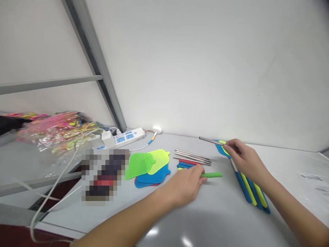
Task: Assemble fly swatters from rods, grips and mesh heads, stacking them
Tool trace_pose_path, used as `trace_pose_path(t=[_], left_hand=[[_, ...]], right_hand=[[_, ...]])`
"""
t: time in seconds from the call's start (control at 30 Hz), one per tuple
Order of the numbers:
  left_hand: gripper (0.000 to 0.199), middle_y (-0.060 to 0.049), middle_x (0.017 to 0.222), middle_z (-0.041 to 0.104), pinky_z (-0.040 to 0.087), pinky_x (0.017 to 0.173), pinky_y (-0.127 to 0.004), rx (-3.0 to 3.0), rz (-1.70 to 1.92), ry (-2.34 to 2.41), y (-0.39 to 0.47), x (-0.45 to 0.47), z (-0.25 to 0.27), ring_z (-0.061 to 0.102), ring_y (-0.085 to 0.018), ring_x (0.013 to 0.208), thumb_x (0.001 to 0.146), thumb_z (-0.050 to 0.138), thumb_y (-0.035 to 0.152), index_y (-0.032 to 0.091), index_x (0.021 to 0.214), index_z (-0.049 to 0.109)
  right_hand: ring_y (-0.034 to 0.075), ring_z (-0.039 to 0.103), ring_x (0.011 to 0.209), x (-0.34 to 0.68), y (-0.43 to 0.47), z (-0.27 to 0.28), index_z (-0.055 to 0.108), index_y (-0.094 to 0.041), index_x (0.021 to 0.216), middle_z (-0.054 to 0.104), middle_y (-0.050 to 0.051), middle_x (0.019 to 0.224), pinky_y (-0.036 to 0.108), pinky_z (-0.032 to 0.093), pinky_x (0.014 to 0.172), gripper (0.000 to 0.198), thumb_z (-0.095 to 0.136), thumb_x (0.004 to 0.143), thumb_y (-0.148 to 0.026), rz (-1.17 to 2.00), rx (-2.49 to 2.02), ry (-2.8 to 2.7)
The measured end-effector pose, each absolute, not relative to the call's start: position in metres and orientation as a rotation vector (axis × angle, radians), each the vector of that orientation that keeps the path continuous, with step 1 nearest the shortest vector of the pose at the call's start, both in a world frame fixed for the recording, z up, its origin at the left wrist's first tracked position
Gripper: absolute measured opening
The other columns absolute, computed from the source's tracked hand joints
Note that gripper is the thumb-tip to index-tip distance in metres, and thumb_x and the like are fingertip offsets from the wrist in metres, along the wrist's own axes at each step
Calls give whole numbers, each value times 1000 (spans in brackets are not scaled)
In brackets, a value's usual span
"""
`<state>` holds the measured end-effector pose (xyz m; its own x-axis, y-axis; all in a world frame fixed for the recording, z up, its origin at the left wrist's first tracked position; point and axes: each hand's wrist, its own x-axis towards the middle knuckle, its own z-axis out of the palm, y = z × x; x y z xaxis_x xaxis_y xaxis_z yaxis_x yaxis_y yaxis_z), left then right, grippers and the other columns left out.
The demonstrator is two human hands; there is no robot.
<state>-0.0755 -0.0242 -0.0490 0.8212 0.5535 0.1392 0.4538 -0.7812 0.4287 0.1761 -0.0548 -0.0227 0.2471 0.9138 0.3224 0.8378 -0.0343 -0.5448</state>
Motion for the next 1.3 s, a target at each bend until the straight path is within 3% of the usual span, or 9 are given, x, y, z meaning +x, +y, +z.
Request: trace_pose_path(t=[0.13,0.33,0.5,0.87,1.17,1.3], left_hand=[[24,-3,88,66,40,63,-28,2484,676,738,-17,-78,-49,60,-18,73,100,35,35,21,107,52],[16,2,72,59,36,55,-22,2344,995,706,-8,-82,-55,49,-10,56,96,45,32,19,97,54],[9,4,67,55,35,53,-20,2385,1059,670,-5,-82,-59,46,-9,54,93,49,25,19,96,54],[3,6,61,44,31,49,-20,2450,1210,648,-3,-82,-56,37,-7,50,86,53,18,19,84,52],[6,6,59,42,30,50,-22,2507,1240,599,0,-85,-56,35,-8,50,85,53,17,19,80,51],[7,4,59,48,31,50,-23,2556,1258,550,-1,-82,-56,37,-9,51,84,53,17,19,77,53]], right_hand=[[14,50,60,192,-95,-21,61,-25,85,58,-2,69,26,38,55,26,51,92,-48,15,-1773,-1590],[12,48,55,205,-114,-56,62,-22,83,59,-1,66,26,39,52,16,58,91,-34,-245,-1610,-1661],[13,53,60,203,-114,-64,62,-20,85,60,1,70,26,40,56,8,61,90,-27,-302,-1478,-1812],[11,45,56,192,-114,-66,59,-19,86,51,-1,63,25,35,53,6,61,90,-23,-236,-1389,-1910],[11,46,55,196,-115,-64,60,-19,86,51,-1,62,25,35,53,5,62,89,-21,-270,-1383,-1872],[11,45,56,193,-115,-69,62,-19,87,50,-1,62,25,33,54,5,65,88,-23,-319,-1386,-1925]])
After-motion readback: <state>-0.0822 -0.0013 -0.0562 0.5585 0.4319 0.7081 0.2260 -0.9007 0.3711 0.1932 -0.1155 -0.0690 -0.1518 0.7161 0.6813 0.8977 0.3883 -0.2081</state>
